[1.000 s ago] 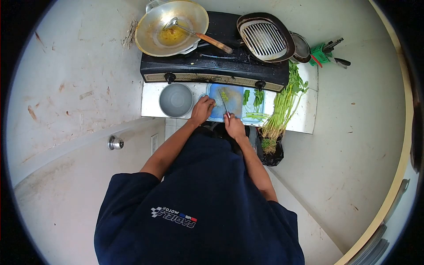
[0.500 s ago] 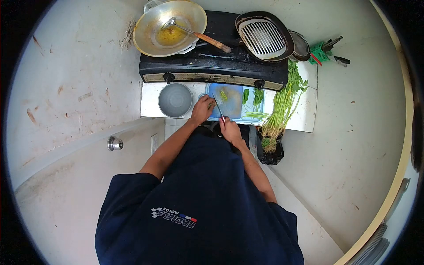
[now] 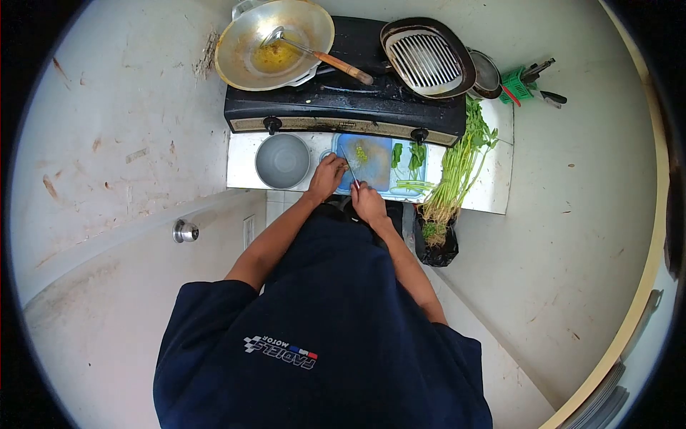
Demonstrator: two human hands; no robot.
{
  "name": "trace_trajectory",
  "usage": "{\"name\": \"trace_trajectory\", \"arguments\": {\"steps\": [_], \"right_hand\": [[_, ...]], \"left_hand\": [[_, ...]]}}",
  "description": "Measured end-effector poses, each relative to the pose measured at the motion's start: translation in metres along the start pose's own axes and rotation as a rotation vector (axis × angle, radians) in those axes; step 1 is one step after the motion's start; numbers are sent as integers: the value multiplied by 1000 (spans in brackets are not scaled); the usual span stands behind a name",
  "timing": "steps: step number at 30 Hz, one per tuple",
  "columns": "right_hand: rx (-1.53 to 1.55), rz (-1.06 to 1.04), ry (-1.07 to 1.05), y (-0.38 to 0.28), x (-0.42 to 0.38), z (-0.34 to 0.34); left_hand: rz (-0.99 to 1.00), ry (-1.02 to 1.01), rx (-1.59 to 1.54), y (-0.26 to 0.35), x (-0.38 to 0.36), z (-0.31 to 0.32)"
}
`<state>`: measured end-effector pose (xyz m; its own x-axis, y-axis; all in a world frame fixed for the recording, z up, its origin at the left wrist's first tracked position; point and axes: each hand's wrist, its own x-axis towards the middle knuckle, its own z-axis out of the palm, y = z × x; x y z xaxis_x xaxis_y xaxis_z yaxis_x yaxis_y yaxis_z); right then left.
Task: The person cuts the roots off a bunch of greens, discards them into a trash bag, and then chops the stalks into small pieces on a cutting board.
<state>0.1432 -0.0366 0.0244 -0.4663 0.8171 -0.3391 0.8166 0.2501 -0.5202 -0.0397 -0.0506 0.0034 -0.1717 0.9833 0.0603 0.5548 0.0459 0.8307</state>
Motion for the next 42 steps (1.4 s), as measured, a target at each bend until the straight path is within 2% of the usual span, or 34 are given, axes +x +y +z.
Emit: {"name": "trace_trajectory", "arguments": {"steps": [5, 11, 14, 20, 23, 26, 32, 38, 42], "right_hand": [[-1, -26, 41, 3, 0, 2], [-17, -20, 25, 5, -8, -2], [-50, 68, -90, 1, -17, -11], [-40, 19, -67, 5, -12, -6], [-29, -57, 84, 7, 4, 9], [-35, -49, 98, 4, 6, 12], [-54, 7, 3, 10, -18, 0], [-34, -7, 8, 10, -16, -1], [-50, -6, 21, 12, -16, 8]], "left_hand": [[42, 30, -45, -2, -4, 2], [-115, 0, -79, 1, -3, 2], [-103, 8, -71, 2, -3, 2], [-58, 19, -25, 5, -3, 1], [-61, -7, -39, 2, -3, 1], [-48, -25, -33, 4, -3, -1], [-7, -62, 2, 1, -14, 3], [-66, -47, -17, 6, -14, 5], [-14, -46, 21, 3, -14, 4]]}}
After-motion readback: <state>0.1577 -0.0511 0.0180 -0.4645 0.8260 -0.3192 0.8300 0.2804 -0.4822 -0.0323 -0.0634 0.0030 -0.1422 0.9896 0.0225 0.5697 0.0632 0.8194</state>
